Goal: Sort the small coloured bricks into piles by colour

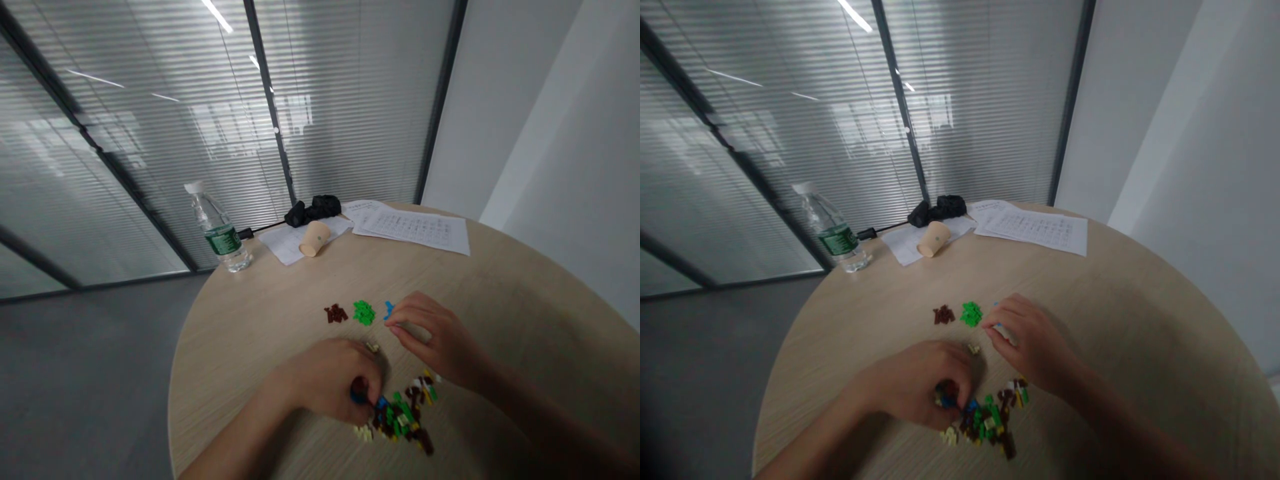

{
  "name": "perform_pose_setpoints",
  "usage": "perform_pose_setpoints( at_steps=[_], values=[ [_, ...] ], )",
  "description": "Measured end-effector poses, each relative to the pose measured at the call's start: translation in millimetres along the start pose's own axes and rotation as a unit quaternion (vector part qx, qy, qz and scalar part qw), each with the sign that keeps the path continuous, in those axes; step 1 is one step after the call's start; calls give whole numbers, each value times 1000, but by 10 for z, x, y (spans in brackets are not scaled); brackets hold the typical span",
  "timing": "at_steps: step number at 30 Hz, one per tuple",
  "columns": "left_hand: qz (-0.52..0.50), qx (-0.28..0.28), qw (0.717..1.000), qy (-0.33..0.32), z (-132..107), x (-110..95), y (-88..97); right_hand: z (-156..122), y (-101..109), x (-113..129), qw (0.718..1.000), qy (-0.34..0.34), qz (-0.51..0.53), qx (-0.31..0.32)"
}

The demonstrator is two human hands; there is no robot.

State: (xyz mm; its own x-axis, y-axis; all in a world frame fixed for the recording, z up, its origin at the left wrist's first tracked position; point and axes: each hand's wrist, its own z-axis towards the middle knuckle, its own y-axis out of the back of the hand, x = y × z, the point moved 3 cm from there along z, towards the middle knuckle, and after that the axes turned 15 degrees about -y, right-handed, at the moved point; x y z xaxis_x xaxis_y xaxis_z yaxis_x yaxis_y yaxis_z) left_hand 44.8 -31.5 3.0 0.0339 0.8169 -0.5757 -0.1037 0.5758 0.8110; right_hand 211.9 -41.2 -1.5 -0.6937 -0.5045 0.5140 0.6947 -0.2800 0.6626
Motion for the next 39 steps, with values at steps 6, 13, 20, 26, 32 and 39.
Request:
perform_pose_setpoints(
  at_steps=[6,13,20,26,32,39],
  values=[
    [-19,13,1000,8,-9,-2,29,-8,0,-13,1000,-4,-1,8],
    [-12,32,999,-3,-22,39,-12,-2,1,3,1000,-11,0,11],
    [-64,-23,998,-12,-23,-24,127,-1,18,-13,999,-27,38,11],
    [-72,-270,959,52,-22,-48,284,-52,31,130,990,-32,126,63],
    [-151,-353,914,129,30,77,175,-60,17,197,993,-42,109,-23],
    [-302,-405,854,124,77,229,60,-55,29,211,991,55,78,-93]
  ],
)
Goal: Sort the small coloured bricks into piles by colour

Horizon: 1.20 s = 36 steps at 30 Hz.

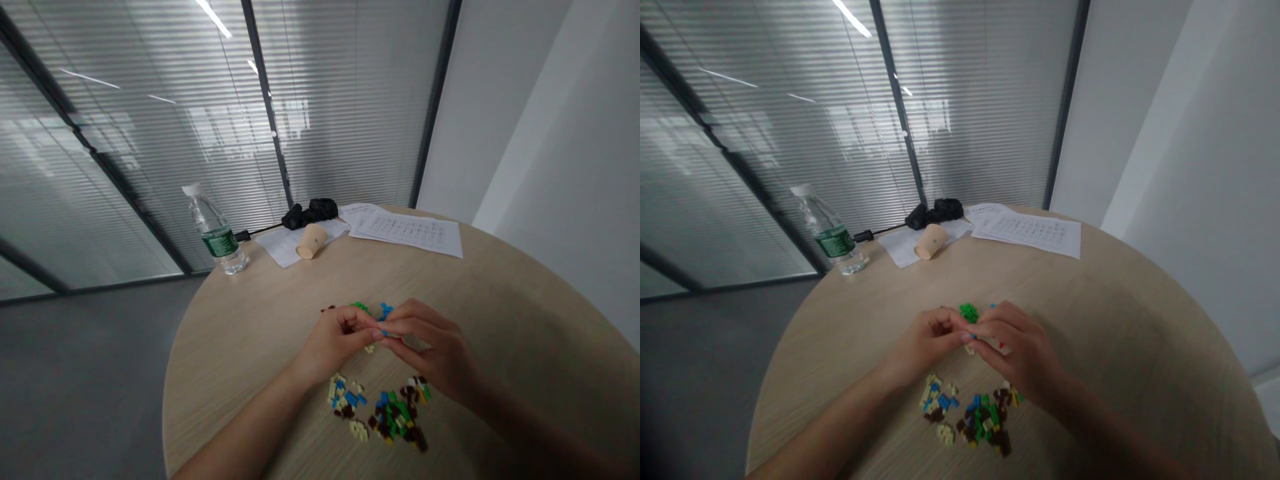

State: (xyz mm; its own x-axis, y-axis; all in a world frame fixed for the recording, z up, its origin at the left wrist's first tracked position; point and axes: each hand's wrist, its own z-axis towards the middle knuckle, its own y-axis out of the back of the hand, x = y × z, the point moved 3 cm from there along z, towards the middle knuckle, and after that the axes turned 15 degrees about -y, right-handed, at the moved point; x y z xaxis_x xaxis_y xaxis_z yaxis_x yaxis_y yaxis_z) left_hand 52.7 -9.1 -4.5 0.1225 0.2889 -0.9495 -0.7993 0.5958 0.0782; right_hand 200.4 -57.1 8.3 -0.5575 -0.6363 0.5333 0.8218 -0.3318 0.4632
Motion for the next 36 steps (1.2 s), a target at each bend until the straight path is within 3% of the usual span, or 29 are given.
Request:
perform_pose_setpoints(
  at_steps=[6,10,15,19,24,29,36],
  values=[
    [22,15,1000,5,33,58,48,18,34,-56,1000,5,-5,9],
    [81,8,997,-8,33,-36,179,45,128,-304,993,-71,-83,43],
    [128,15,991,-20,21,-153,256,23,159,-714,959,-176,-163,148],
    [160,38,986,-11,13,-181,236,-12,84,-822,940,-192,-189,211],
    [224,160,961,-20,-37,-211,209,-27,33,-792,944,-179,-190,203],
    [293,307,906,-13,-97,-153,215,-38,1,-771,954,-149,-172,196],
    [330,375,864,-58,-106,-54,183,-37,-26,-772,958,-157,-181,159]
  ],
)
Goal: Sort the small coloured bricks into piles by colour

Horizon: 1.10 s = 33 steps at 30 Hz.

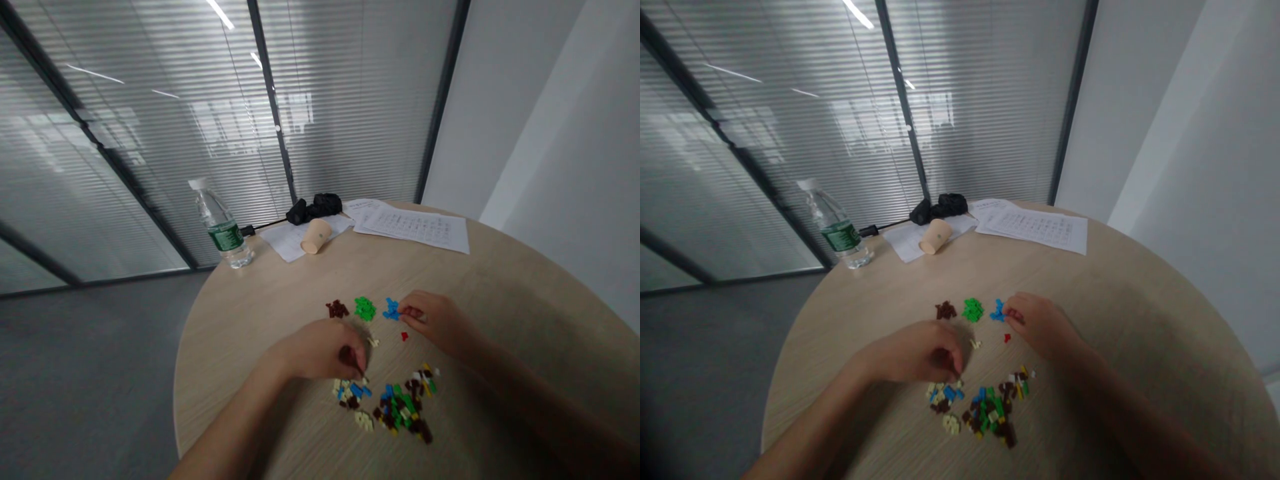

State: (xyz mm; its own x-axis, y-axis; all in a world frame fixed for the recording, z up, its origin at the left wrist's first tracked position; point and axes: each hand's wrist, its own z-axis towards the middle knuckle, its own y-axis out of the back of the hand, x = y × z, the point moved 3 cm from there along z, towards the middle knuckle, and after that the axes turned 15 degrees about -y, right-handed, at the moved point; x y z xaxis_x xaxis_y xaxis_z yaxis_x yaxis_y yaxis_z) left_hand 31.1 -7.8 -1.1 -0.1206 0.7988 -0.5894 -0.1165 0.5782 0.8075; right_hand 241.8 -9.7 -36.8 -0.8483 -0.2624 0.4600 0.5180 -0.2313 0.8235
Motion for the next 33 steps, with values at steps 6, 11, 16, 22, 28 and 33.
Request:
perform_pose_setpoints(
  at_steps=[6,11,16,22,28,33],
  values=[
    [-1,20,999,-32,29,-81,-4,-17,44,3,999,-33,24,-25],
    [6,14,999,-40,54,-109,-13,-35,103,74,998,-21,46,-45],
    [-5,6,999,-47,54,-66,-32,-49,109,127,998,-12,44,-45],
    [15,-104,994,-17,43,-82,108,-60,158,153,998,17,37,-56],
    [60,-179,979,76,74,-22,100,-90,181,221,997,39,43,-50],
    [66,-182,980,57,119,54,21,-126,125,330,994,101,31,-15]
  ],
)
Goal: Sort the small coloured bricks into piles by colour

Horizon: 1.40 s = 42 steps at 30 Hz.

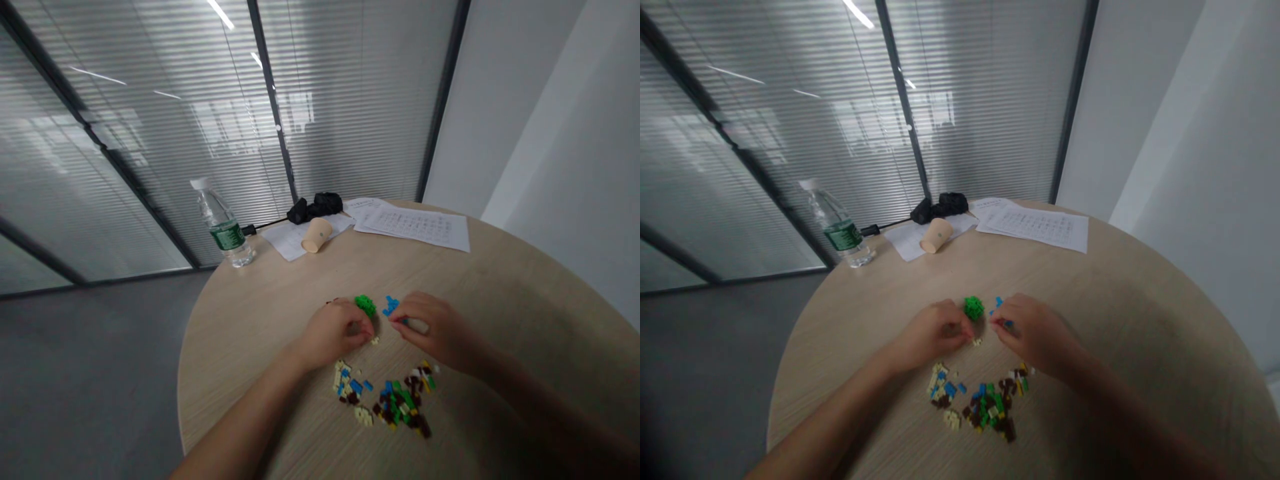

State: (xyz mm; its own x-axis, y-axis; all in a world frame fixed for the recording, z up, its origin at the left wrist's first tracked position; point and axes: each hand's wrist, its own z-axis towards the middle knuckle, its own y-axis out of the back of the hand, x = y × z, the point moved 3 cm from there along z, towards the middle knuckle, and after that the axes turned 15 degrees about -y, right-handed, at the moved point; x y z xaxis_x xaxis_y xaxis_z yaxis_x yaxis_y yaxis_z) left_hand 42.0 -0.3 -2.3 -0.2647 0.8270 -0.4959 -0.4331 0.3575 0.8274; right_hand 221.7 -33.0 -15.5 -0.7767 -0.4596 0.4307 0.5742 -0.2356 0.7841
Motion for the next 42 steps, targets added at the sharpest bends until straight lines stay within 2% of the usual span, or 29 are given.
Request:
perform_pose_setpoints(
  at_steps=[5,12,18,20,22,24,26,29,33,38,42],
  values=[
    [15,-30,999,-21,12,54,-32,-7,-17,80,998,39,18,47],
    [45,-6,999,-9,16,91,-69,-1,7,91,997,51,13,64],
    [74,13,997,-24,-25,9,111,-24,-55,216,994,52,50,79],
    [66,33,997,-25,-65,-25,201,-42,-86,302,992,62,65,92],
    [36,78,996,-25,-107,-53,251,-58,-117,379,990,65,70,102],
    [23,128,991,-13,-139,-59,257,-67,-147,436,990,62,72,103],
    [44,155,987,9,-154,-39,243,-68,-182,477,991,57,68,101],
    [100,144,984,33,-151,5,230,-62,-250,531,991,58,40,112],
    [128,112,985,23,-142,17,233,-54,-320,600,990,56,19,129],
    [120,136,983,28,-146,-19,238,-29,-284,624,992,57,7,111],
    [75,165,982,54,-172,-39,255,8,-146,415,998,35,28,39]
  ],
)
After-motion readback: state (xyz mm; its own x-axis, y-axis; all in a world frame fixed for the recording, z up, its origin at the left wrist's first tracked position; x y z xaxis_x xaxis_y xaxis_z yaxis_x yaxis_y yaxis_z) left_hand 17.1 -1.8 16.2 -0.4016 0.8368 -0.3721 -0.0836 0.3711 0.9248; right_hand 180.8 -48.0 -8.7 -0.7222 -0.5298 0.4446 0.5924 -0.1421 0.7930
